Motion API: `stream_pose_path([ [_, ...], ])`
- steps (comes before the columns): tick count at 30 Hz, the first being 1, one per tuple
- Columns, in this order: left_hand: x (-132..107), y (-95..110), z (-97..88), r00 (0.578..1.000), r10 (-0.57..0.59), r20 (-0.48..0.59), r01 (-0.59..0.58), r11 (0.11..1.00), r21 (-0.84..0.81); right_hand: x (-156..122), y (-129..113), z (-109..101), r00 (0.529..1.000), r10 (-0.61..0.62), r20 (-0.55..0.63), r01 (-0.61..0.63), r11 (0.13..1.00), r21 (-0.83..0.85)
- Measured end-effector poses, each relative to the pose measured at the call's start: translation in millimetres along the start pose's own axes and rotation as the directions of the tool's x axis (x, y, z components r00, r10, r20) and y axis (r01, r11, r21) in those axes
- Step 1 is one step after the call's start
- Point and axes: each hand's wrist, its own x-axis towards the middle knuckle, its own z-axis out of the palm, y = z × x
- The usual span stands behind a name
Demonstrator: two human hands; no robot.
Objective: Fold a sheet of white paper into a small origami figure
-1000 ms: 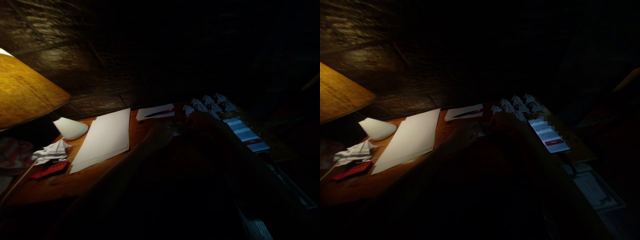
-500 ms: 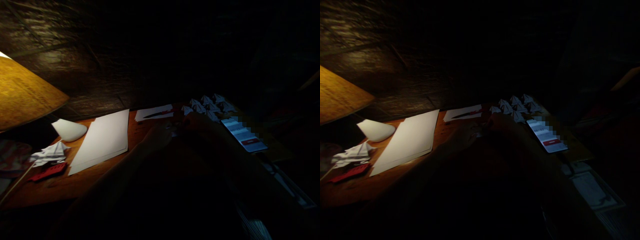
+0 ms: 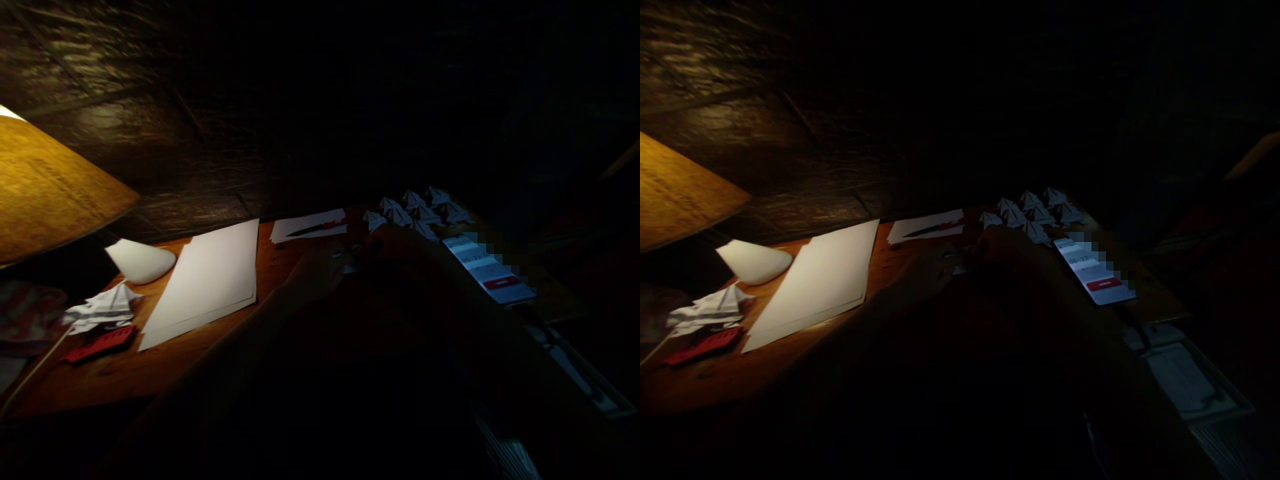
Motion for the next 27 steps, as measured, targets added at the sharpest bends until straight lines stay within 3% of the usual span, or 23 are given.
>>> stream_pose_path([
  [13,1,-3,-5.5,1.000,-0.023,0.010,0.024,0.995,-0.097,1,2,1,1.000,0.006,0.010,-0.006,1.000,-0.002],
  [27,1,-2,-3.7,0.999,-0.037,0.009,0.037,0.995,-0.090,-7,-13,-6,0.999,0.021,-0.026,-0.025,0.983,-0.183],
])
